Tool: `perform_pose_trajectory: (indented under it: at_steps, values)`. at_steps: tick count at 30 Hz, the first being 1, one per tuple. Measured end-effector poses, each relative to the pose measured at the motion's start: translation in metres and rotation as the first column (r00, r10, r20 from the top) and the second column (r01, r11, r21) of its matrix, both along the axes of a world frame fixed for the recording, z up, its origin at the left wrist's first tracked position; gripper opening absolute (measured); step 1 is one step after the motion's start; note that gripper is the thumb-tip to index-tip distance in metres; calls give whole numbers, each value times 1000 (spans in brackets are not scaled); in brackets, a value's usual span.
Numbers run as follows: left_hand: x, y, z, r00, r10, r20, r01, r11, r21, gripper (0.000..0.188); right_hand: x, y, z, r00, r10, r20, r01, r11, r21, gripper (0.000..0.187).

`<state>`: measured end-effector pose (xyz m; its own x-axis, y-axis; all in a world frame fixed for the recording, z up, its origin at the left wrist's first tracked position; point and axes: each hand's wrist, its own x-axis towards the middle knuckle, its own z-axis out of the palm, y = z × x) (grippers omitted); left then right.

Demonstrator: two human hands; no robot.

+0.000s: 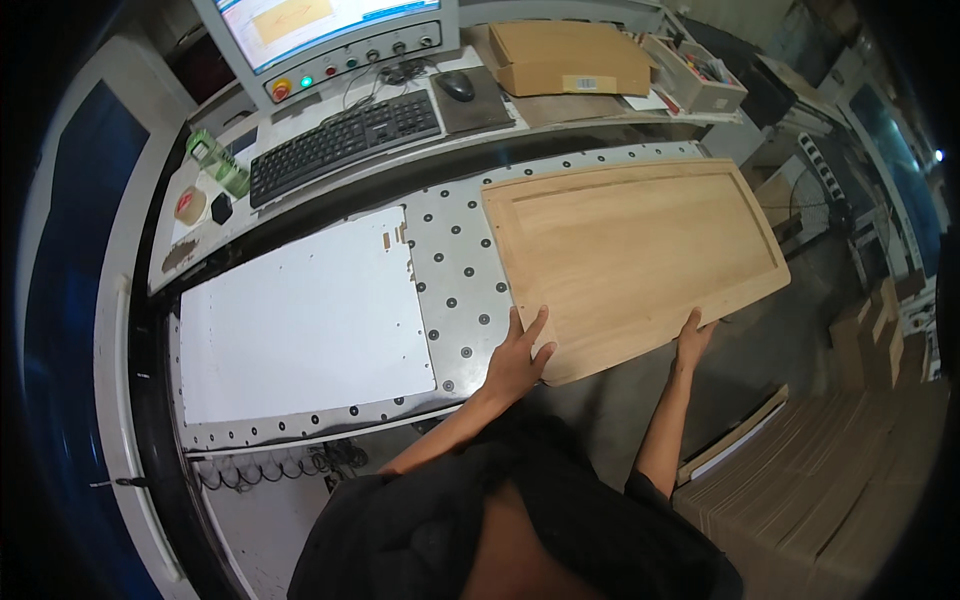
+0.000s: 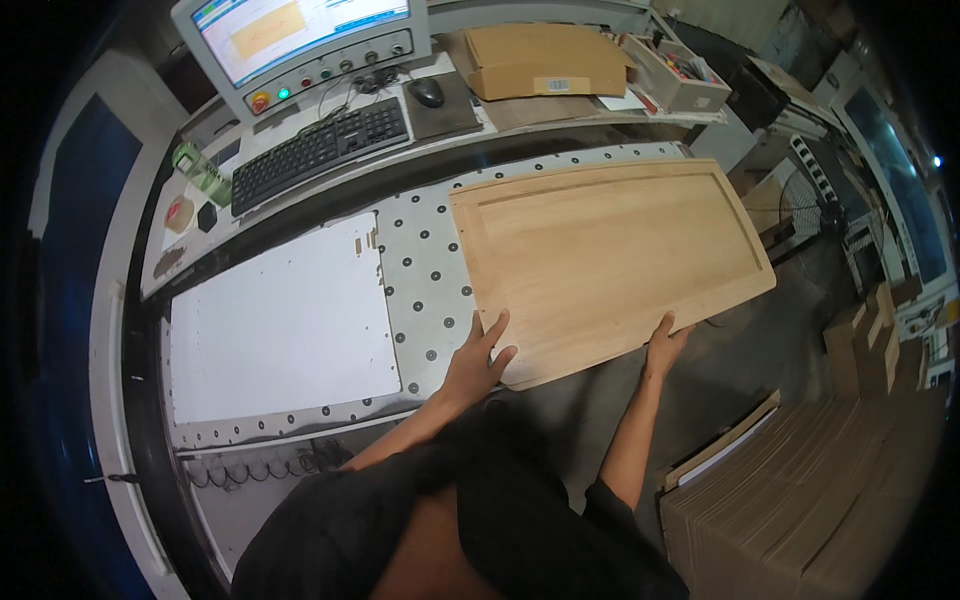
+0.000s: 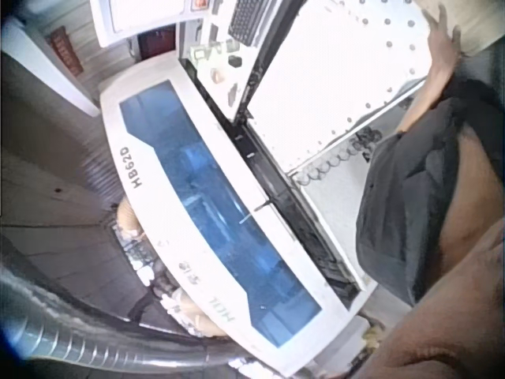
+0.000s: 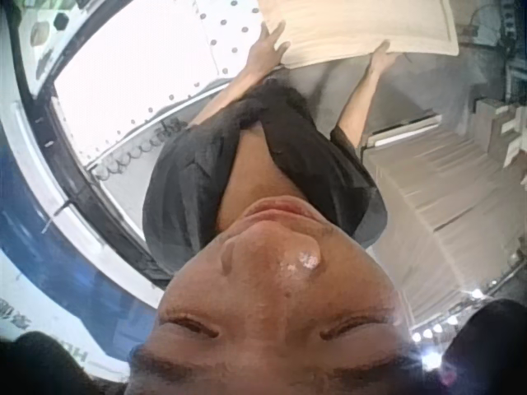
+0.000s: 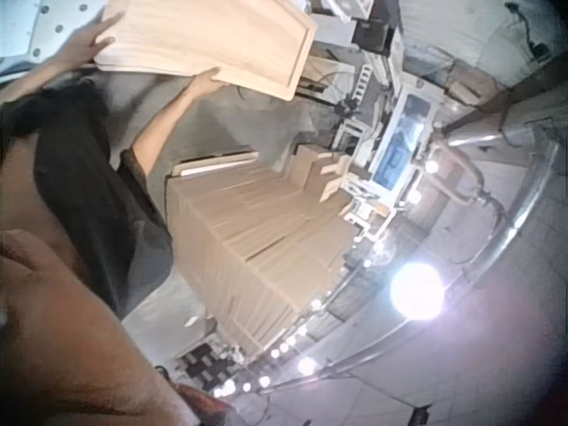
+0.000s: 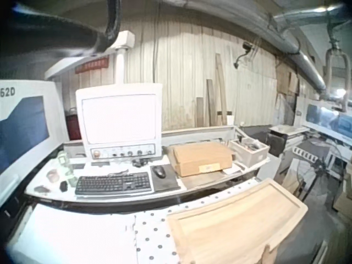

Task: The person picks up wooden panels from a stack, places them onto a large computer-controlled woodworking machine, uses a handheld air blower to clean the surface, and stacks the processed panels onto a large pile.

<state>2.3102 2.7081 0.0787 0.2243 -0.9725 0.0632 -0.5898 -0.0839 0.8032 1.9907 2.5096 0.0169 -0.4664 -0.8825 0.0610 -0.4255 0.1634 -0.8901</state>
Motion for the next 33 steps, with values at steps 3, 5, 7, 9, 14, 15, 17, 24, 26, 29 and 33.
perform_pose_trajectory:
  at_steps: [3, 5, 7, 9, 14, 15, 17, 24, 26, 29, 33]
  values:
    - [1, 2, -6, 998, 9, 61, -4, 997, -75, 65, -3, -5, -4, 999, 53, -15, -54, 989, -140, 79]
    - [0, 2, -8, 996, 7, 86, -2, 998, -62, 65, -4, -9, -6, 1000, 1, -22, -4, 991, -136, 76]
    - [-2, 3, -8, 994, 4, 107, 2, 998, -63, 66, -6, -13, -9, 988, -54, -142, 40, 994, -99, 70]
    - [-2, 4, -6, 992, -18, 127, 20, 1000, -11, 66, -9, -16, -12, 982, -98, -158, 87, 993, -77, 67]
    - [2, 6, -2, 987, -57, 148, 49, 997, 56, 66, -19, -24, -25, 987, -84, -137, 67, 991, -118, 62]
    - [3, 6, -2, 987, -57, 150, 52, 998, 39, 67, -21, -26, -27, 989, -106, -102, 93, 988, -124, 62]
    - [4, 8, -1, 982, -90, 164, 81, 995, 61, 67, -25, -28, -31, 991, -77, -106, 65, 992, -112, 62]
    - [2, 12, 1, 983, -116, 141, 114, 993, 23, 67, -32, -27, -33, 999, -32, -3, 32, 986, -163, 62]
    - [1, 15, 0, 977, -155, 145, 154, 988, 23, 68, -36, -26, -33, 998, 0, -61, -11, 985, -171, 63]
    - [-4, 16, -4, 979, -124, 164, 126, 992, -2, 69, -50, -31, -39, 991, -17, -131, 7, 997, -81, 68]
    - [-10, 16, -9, 959, -72, 276, 83, 996, -26, 69, -75, -46, -58, 998, -35, 46, 35, 999, 0, 67]
